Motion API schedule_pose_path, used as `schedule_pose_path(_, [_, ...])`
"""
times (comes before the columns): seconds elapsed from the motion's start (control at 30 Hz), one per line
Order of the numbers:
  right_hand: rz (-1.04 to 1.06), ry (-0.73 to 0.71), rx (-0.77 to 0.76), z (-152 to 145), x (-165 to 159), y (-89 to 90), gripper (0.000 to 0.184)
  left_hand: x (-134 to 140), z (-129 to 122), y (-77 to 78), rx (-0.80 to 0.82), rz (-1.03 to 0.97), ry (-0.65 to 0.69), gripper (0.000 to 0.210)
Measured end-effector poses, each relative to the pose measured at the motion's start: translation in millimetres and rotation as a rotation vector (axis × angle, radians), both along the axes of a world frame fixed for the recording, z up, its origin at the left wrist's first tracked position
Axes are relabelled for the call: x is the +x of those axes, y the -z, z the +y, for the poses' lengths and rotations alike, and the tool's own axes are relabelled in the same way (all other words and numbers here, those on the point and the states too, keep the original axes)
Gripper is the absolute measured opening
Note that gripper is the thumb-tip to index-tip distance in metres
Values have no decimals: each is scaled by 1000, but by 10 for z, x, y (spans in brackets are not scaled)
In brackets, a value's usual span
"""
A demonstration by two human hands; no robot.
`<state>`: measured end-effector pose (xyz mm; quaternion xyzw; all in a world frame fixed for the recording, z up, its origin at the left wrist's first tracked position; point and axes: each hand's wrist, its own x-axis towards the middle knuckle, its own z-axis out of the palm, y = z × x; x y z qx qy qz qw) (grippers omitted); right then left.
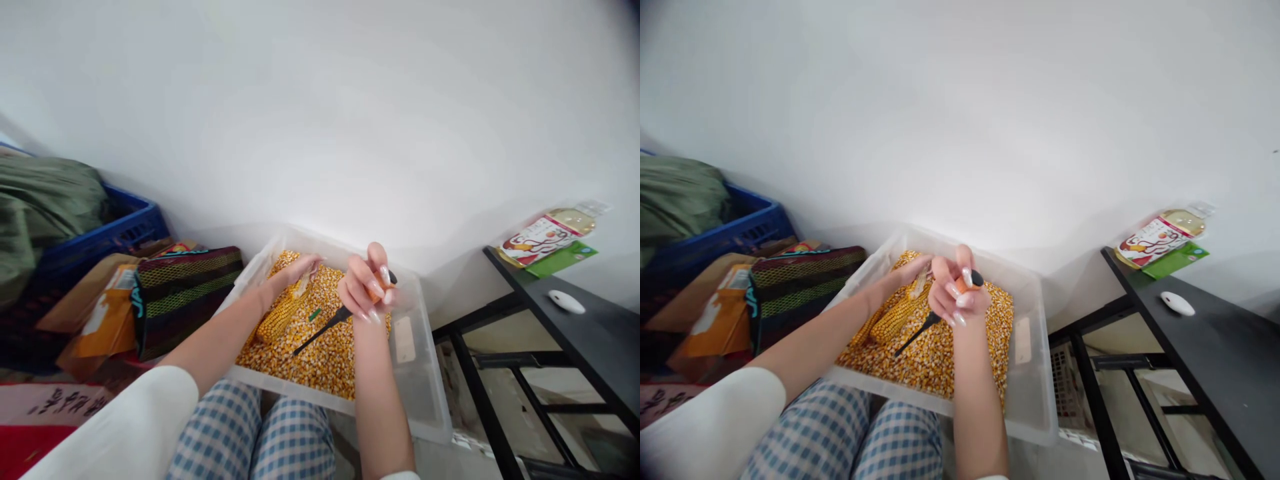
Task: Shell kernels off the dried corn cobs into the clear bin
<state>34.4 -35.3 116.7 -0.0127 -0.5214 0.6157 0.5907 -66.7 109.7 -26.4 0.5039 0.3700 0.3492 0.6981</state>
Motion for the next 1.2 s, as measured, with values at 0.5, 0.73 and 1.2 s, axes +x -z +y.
schedule_pose_path(0.5, [96, 1103, -533, 736, 114, 542, 27, -55, 110, 29, 164, 136, 17, 35])
schedule_pose_path(0.73, [129, 1148, -565, 774, 261, 605, 28, -86, -24, -119, 311, 52, 104, 33])
schedule_pose_path(1.2, [234, 1207, -566, 765, 383, 575, 24, 62, 31, 21, -5, -85, -63, 37])
